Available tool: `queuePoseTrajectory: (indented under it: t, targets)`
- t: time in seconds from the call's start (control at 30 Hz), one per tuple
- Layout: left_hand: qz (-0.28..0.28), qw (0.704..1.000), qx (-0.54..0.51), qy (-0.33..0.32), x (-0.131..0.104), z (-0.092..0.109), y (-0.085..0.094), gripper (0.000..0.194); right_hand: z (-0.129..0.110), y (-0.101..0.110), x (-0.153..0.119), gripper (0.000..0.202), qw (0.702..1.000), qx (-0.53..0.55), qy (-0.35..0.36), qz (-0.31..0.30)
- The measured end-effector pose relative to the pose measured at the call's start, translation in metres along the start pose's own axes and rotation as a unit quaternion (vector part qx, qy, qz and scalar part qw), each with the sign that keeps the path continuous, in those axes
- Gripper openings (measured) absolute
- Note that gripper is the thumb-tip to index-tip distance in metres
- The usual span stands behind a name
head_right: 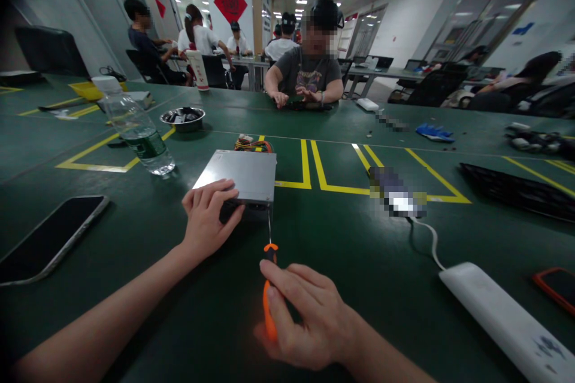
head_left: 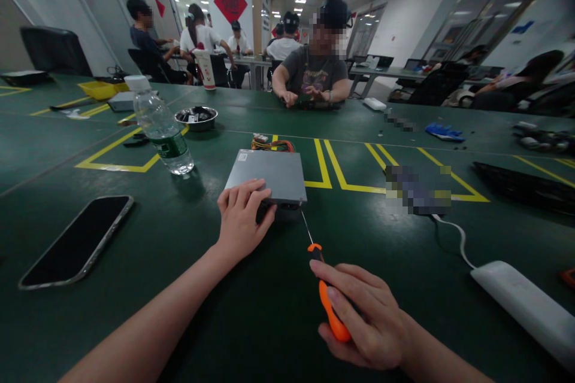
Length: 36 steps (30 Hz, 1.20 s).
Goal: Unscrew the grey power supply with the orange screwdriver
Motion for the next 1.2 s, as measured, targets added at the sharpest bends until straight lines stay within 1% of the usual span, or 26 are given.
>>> queuePoseTrajectory:
  t: [0.13, 0.2, 0.33, 0.43, 0.47, 0.5, 0.57, 0.7, 0.8, 0.83, 0.87, 0.93, 1.0, 1.03, 1.1, 1.13, 1.2]
  targets:
    - [-0.002, 1.000, 0.004, -0.001, 0.000, 0.000, 0.000, 0.024, -0.003, -0.001, 0.002, 0.011, 1.000, -0.001, -0.008, 0.001]
    - [0.000, 1.000, 0.008, -0.003, 0.000, 0.001, 0.001, 0.023, -0.006, -0.003, 0.002, 0.014, 1.000, 0.005, -0.013, -0.009]
    - [0.002, 1.000, 0.010, -0.006, 0.001, 0.001, 0.000, 0.023, -0.012, -0.011, -0.002, 0.023, 0.998, 0.010, -0.018, -0.062]
    - [0.007, 1.000, 0.007, -0.004, 0.001, 0.001, 0.000, 0.023, -0.014, -0.021, -0.011, 0.021, 0.996, 0.011, 0.001, -0.090]
    - [0.008, 1.000, 0.006, -0.003, 0.001, 0.001, 0.000, 0.023, -0.014, -0.023, -0.014, 0.017, 0.996, 0.011, 0.002, -0.088]
    - [0.008, 1.000, 0.005, -0.002, 0.001, 0.001, 0.000, 0.023, -0.014, -0.025, -0.017, 0.012, 0.998, 0.016, -0.010, -0.066]
    - [0.005, 1.000, 0.006, -0.001, 0.001, 0.001, 0.000, 0.023, -0.014, -0.026, -0.019, 0.008, 0.997, 0.012, -0.005, -0.070]
    - [0.001, 1.000, 0.008, -0.006, 0.001, 0.001, 0.001, 0.023, -0.014, -0.020, -0.012, 0.020, 0.996, 0.022, -0.031, -0.075]
    - [0.003, 1.000, 0.007, -0.004, 0.001, 0.002, 0.002, 0.023, -0.015, -0.015, -0.006, 0.028, 0.992, 0.034, -0.029, -0.117]
    - [0.002, 1.000, 0.006, -0.004, 0.001, 0.002, 0.002, 0.023, -0.015, -0.015, -0.006, 0.027, 0.992, 0.032, -0.024, -0.119]
    - [0.002, 1.000, 0.006, -0.005, 0.001, 0.002, 0.002, 0.023, -0.014, -0.014, -0.006, 0.026, 0.993, 0.028, -0.018, -0.109]
    - [0.002, 1.000, 0.005, -0.006, 0.001, 0.002, 0.002, 0.023, -0.013, -0.015, -0.010, 0.021, 0.998, 0.021, -0.012, -0.066]
    - [0.000, 1.000, 0.007, -0.007, 0.001, 0.002, 0.001, 0.023, -0.012, -0.016, -0.014, 0.016, 0.999, 0.021, -0.019, -0.032]
    - [0.000, 1.000, 0.007, -0.007, 0.001, 0.002, 0.001, 0.023, -0.011, -0.016, -0.015, 0.015, 0.999, 0.027, -0.025, -0.025]
    - [0.001, 1.000, 0.006, -0.007, 0.002, 0.002, 0.001, 0.023, -0.011, -0.016, -0.014, 0.018, 0.998, 0.042, -0.032, -0.031]
    - [0.002, 1.000, 0.006, -0.005, 0.002, 0.002, 0.001, 0.023, -0.012, -0.016, -0.013, 0.021, 0.997, 0.045, -0.033, -0.045]
    - [0.006, 1.000, 0.004, -0.002, 0.002, 0.002, 0.001, 0.023, -0.013, -0.016, -0.010, 0.027, 0.995, 0.036, -0.033, -0.091]
Point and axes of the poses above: each hand's wrist, its own x-axis towards the middle knuckle, its own y-axis out of the back of the hand, z = x × y, the point moved 1 cm from there along x, towards the middle knuckle, and after that the axes turned 11 degrees about -y, right-handed, at the moved point
